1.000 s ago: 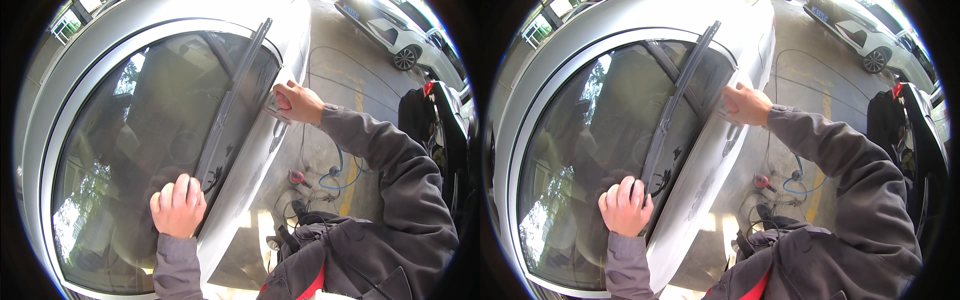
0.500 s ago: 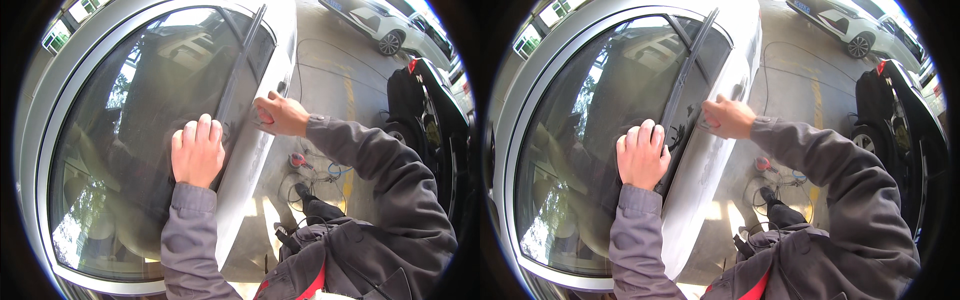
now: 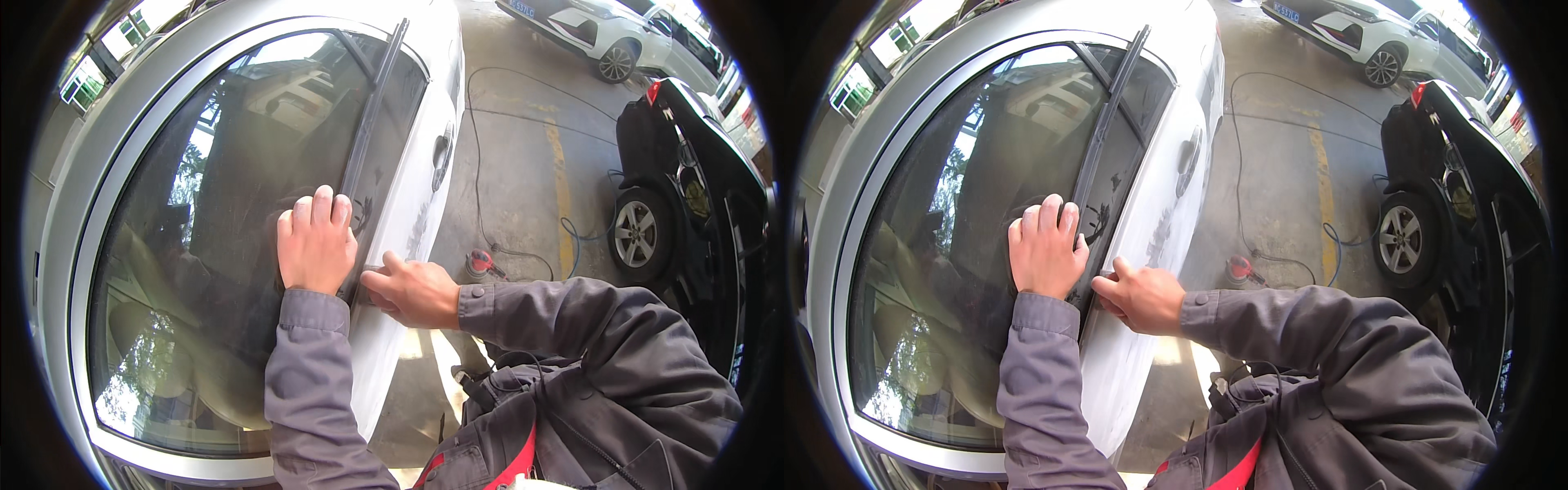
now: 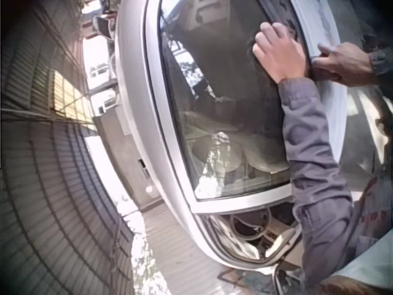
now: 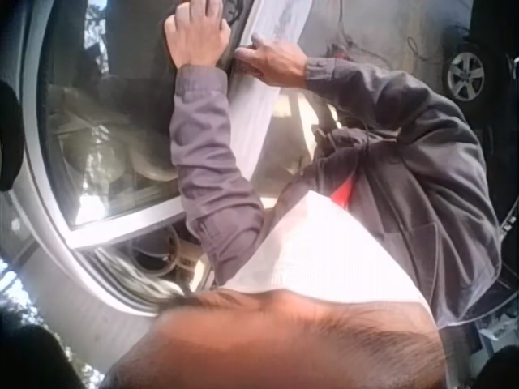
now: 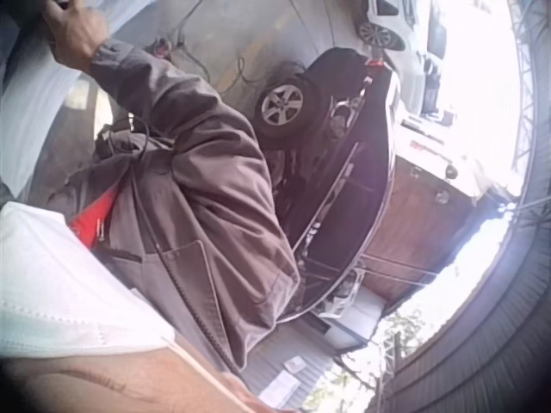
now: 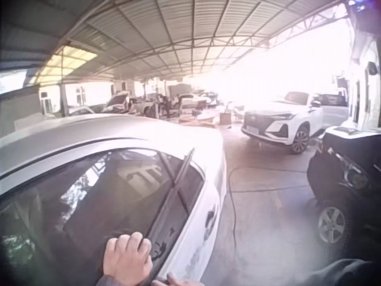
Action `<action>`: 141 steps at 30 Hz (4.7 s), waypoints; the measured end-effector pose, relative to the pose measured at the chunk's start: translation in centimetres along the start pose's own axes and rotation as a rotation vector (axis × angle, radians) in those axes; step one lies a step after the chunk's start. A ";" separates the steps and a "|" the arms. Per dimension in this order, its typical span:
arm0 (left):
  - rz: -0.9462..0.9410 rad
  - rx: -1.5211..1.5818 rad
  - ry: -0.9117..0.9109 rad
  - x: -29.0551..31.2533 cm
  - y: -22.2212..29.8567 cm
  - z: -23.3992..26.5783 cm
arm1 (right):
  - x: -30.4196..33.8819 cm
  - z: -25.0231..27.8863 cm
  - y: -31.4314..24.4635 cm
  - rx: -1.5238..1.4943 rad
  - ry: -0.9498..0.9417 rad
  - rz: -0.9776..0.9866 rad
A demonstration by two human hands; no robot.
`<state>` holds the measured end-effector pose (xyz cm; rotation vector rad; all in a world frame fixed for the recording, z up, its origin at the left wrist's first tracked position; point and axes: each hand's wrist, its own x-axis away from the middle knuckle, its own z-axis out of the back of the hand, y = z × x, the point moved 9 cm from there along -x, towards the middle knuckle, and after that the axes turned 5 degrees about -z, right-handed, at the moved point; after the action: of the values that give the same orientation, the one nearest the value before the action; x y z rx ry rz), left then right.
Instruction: The person scrapes paint off the rear door and window trim of a silver sedan using a handheld scraper and a heat gun. They work along the window edge and lower door panel, removing patches of paint and wiping the surface with their hand.
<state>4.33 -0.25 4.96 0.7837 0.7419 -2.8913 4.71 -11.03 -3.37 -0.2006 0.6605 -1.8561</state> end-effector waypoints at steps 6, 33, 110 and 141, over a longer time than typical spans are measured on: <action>0.022 0.001 -0.041 -0.2 0.2 0.2 | -1.7 2.9 3.9 0.024 0.061 -0.013; 0.080 -0.197 -0.051 -1.3 0.8 1.0 | -19.0 21.5 36.5 0.196 0.195 -0.062; -0.025 0.067 -0.032 20.7 1.4 5.1 | 4.5 -5.6 -4.4 0.001 0.118 -0.190; -0.012 -0.155 -0.177 22.0 0.8 1.8 | -11.3 7.4 27.2 0.110 0.337 -0.136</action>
<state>-15.52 -0.25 -4.79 0.5015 0.9371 -2.8222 34.42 -9.98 -9.69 0.1473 0.7869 -2.0728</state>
